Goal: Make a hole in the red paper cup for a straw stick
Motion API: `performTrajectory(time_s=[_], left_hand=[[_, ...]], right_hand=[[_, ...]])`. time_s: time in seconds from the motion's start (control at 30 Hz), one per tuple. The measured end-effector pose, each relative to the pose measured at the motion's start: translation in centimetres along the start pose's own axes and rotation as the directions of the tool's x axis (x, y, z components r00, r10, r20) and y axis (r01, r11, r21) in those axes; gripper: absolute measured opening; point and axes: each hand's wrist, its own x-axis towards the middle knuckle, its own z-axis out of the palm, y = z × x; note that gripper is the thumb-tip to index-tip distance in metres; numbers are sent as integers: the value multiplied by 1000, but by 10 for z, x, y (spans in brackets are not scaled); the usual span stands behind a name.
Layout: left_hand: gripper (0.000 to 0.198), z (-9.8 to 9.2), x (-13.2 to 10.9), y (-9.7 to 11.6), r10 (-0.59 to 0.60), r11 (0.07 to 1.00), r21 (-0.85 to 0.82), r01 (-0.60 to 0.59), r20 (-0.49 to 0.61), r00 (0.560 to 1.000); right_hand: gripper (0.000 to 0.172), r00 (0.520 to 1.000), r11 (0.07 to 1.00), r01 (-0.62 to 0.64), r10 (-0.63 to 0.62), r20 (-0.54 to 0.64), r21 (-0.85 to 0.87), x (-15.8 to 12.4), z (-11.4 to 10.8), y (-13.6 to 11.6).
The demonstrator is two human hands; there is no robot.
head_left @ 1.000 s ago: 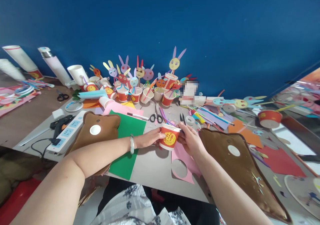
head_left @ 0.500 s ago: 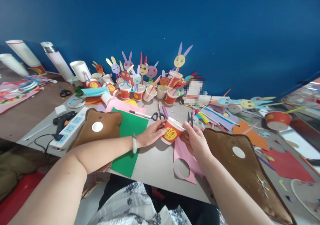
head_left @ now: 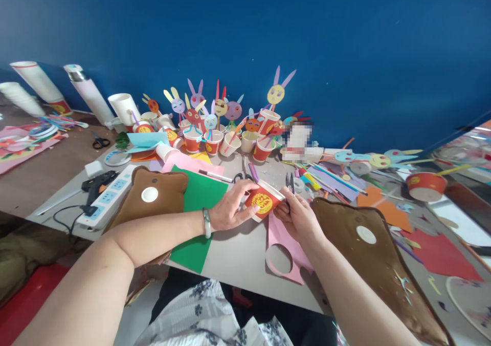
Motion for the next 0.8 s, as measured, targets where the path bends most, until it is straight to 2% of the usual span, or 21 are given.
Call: performTrajectory(time_s=[0.2, 0.4, 0.63, 0.8], left_hand=[[48, -1, 0, 1, 18, 1000, 6, -19, 35, 999], [45, 0, -1, 0, -39, 998, 48, 34, 106, 994], [38, 1, -1, -2, 6, 995, 94, -13, 65, 998], [41, 0, 2, -2, 83, 993, 75, -86, 33, 996]], right_hand=[[50, 1000, 1000, -8, 9, 4, -11, -2, 0, -2], [42, 999, 999, -41, 41, -7, 25, -2, 0, -1], [40, 1000, 1000, -7, 6, -7, -17, -2, -3, 3], [39, 999, 999, -40, 40, -1, 26, 1, -5, 4]])
